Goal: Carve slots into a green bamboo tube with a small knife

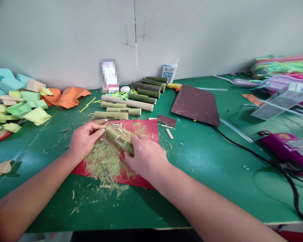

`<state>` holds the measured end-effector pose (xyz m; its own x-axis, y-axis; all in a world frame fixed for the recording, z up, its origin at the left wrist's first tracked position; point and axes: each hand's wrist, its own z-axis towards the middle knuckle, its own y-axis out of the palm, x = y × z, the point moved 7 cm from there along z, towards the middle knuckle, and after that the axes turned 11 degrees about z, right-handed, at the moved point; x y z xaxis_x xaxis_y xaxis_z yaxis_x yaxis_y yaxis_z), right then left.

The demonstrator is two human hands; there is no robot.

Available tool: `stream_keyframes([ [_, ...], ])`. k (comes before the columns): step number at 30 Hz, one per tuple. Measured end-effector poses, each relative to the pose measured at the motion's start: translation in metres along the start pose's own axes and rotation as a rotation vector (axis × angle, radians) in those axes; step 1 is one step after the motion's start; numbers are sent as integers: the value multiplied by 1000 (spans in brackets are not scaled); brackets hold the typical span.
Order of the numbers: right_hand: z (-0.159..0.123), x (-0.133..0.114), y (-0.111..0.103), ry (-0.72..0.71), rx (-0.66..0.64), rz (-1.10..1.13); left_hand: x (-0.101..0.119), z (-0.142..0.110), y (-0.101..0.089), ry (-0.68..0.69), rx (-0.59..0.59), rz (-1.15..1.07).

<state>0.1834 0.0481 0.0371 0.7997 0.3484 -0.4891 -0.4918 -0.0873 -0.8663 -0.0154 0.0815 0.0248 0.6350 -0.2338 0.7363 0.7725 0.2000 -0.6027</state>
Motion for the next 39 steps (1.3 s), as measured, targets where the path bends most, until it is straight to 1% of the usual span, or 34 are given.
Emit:
stream_keyframes([
  [4,1,0,0,-4,1,4,-1,1,2,-15,-34,-35],
  [9,1,0,1,-1,-2,1,0,2,2,-11,-30,-31],
  [11,1,0,1,1,-3,-3,0,2,1,-17,-36,0],
  [13,0,-1,0,1,-4,-6,1,2,-1,0,-25,87],
  [15,0,-1,0,6,-9,-5,8,3,-7,82,46,233],
  [17,0,-2,0,2,-10,-2,19,3,-11,227,122,381],
  [18,0,-3,0,-5,-8,0,24,2,-10,303,134,440],
  [20,0,-4,0,-20,-4,1,33,2,-4,426,96,511],
  [22,0,-4,1,-28,-5,2,38,1,2,484,35,531],
  [24,-1,-4,1,-25,-5,2,40,0,4,494,5,513],
  [31,-1,-4,1,-26,-8,-19,37,-2,-1,432,-23,461],
  [39,-1,-3,1,-18,-10,-8,34,-6,-1,384,-84,530],
])
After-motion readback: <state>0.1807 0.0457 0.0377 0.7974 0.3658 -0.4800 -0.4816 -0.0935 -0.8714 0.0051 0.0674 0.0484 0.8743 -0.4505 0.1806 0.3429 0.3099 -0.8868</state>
